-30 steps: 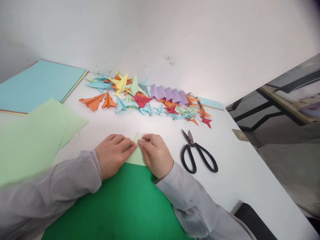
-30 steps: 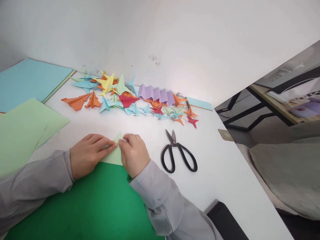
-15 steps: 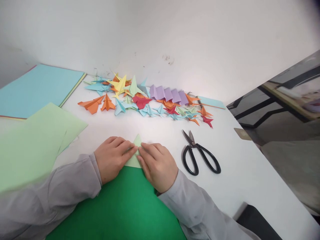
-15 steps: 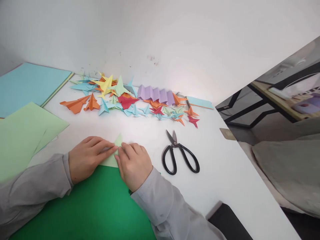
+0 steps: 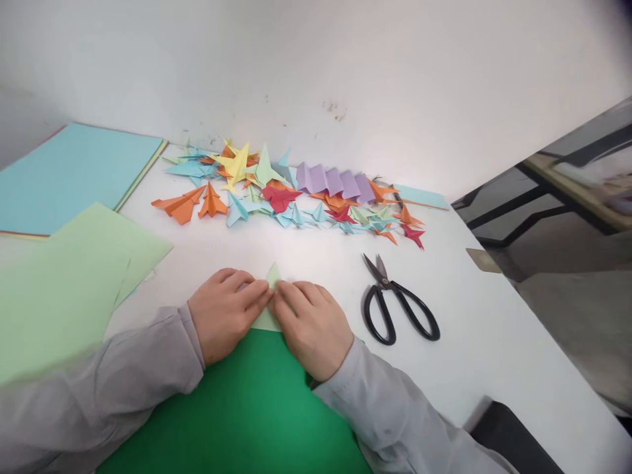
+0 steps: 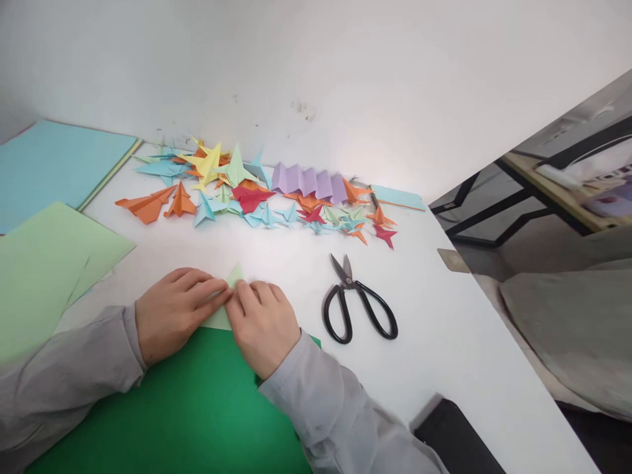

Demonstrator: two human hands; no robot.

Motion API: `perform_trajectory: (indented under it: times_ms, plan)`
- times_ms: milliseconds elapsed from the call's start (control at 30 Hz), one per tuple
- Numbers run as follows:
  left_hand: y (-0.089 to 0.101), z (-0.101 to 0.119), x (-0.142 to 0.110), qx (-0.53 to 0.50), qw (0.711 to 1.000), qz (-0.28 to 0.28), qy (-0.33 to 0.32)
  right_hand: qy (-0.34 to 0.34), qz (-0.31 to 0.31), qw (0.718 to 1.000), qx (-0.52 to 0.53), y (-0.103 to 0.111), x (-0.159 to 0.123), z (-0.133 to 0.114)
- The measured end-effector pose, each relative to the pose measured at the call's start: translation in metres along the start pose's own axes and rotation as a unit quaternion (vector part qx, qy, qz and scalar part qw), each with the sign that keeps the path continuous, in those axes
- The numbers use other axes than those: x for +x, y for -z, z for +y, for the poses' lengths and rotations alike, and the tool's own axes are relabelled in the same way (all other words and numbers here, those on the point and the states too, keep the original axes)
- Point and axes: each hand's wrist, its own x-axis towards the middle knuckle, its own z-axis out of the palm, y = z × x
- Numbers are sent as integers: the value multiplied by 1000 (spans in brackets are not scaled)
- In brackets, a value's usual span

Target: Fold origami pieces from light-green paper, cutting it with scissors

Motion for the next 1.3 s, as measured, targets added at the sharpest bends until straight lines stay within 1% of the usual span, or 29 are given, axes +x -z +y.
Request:
perform_trajectory:
  times_ms: [33,100,233,333,567,700,833,900,967,1100,1200,1300]
  plan:
    - [0,0,0,0,1000,3,-1,-4,21,1000,5,-1,-1,0]
    - [0,0,0,1,1000,12,-2,-15,39,999,17,-2,-2,-1]
    - [-2,2,0,-4,999,45,0,-41,13,999,20,0,1,-2]
    - [-2,2,0,-9,998,59,-1,-52,13,998,33,2,2,-2]
    - [0,-3,-2,-64,996,55,5,-64,37,993,95,1,-5,2]
    - [0,-5,-3,-53,998,38,8,-59,39,993,95,0,-7,4]
    - [1,-5,-2,-38,999,25,11,-110,70,985,112,0,-6,6]
    - [2,-5,-2,-39,999,21,15,-102,55,987,108,0,-5,6]
    - [2,-5,-1,-37,999,20,15,-75,22,992,94,0,-3,6]
    - [1,-4,-1,-27,999,29,15,-43,-18,997,67,1,-2,3]
    - [-2,-3,-2,-24,999,44,19,-34,-23,998,57,1,0,1]
    - [-3,-4,-2,-51,997,57,23,-46,-7,998,51,0,2,0]
